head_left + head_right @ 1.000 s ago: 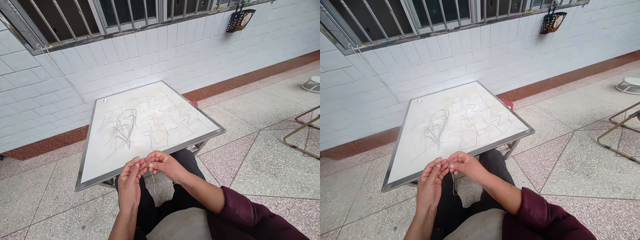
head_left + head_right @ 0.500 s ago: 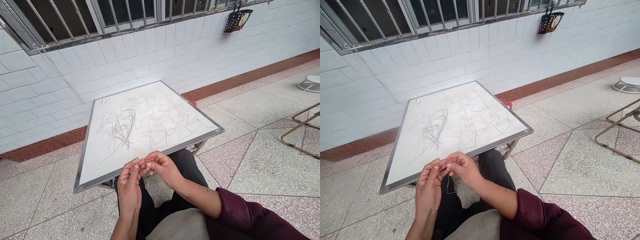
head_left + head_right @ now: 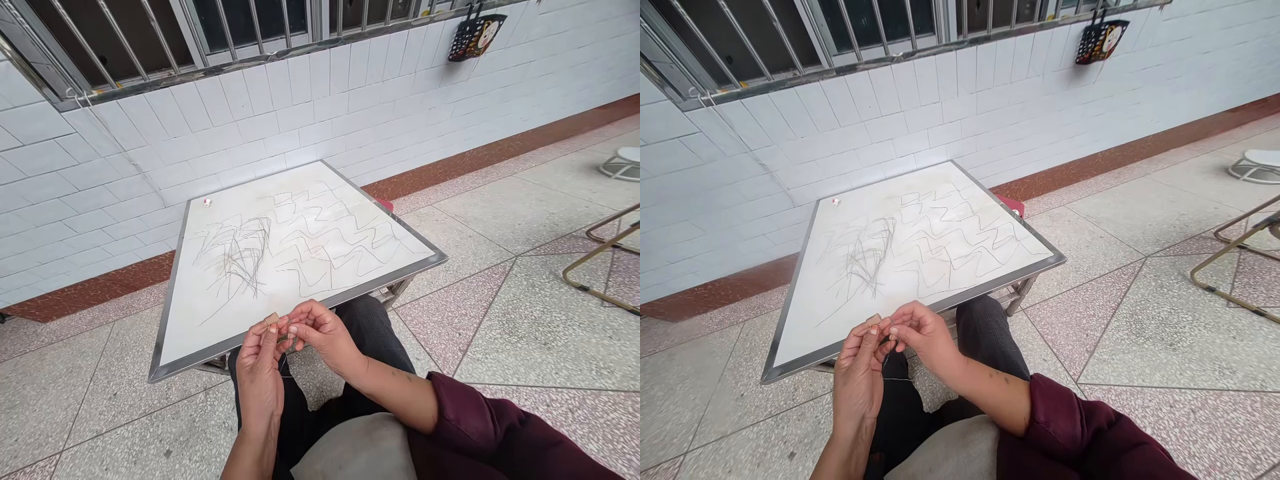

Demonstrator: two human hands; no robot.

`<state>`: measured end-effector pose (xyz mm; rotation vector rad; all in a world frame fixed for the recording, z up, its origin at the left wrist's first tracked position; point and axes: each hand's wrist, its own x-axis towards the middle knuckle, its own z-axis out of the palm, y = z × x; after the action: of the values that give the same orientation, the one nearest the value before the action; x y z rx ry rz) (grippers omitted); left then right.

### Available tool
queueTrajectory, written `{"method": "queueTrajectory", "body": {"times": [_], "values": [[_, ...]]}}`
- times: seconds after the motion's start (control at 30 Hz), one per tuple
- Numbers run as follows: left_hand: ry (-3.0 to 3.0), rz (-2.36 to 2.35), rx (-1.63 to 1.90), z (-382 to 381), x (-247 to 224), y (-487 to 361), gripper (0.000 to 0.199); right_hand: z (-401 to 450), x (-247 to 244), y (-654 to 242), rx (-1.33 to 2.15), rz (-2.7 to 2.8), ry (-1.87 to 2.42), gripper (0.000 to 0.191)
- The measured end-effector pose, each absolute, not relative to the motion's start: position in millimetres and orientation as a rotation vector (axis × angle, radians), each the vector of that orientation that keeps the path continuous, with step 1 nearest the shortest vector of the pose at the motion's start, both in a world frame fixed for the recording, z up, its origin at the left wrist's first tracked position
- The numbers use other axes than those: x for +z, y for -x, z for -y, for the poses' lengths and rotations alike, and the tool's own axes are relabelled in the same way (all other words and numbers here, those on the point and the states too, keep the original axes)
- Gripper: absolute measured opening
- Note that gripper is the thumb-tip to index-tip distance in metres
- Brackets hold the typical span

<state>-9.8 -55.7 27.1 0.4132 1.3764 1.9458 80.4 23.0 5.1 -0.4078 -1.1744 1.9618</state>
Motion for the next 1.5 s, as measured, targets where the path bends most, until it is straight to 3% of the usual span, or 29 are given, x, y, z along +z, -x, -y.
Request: {"method": "queueTrajectory", "body": {"times": [0.2,0.47,1.2,1.5], "values": [[-0.538,-1.438,1.747,62,25,14,0.042,-35,8,-89,1.923,1.198,0.504,0.024],[-0.791,-1.556,1.401,68,28,10,0.036,-48,11,-97,1.867,1.237,0.521,0.024],[-0.693,-1.453,1.304,69,16,10,0.039,-60,0,-102,1.966,1.441,0.423,0.024],[-0.826,-1.634,1.391,66,5,13,0.039,-66,9,-109,1.930,1.540,0.410,0.030]]}}
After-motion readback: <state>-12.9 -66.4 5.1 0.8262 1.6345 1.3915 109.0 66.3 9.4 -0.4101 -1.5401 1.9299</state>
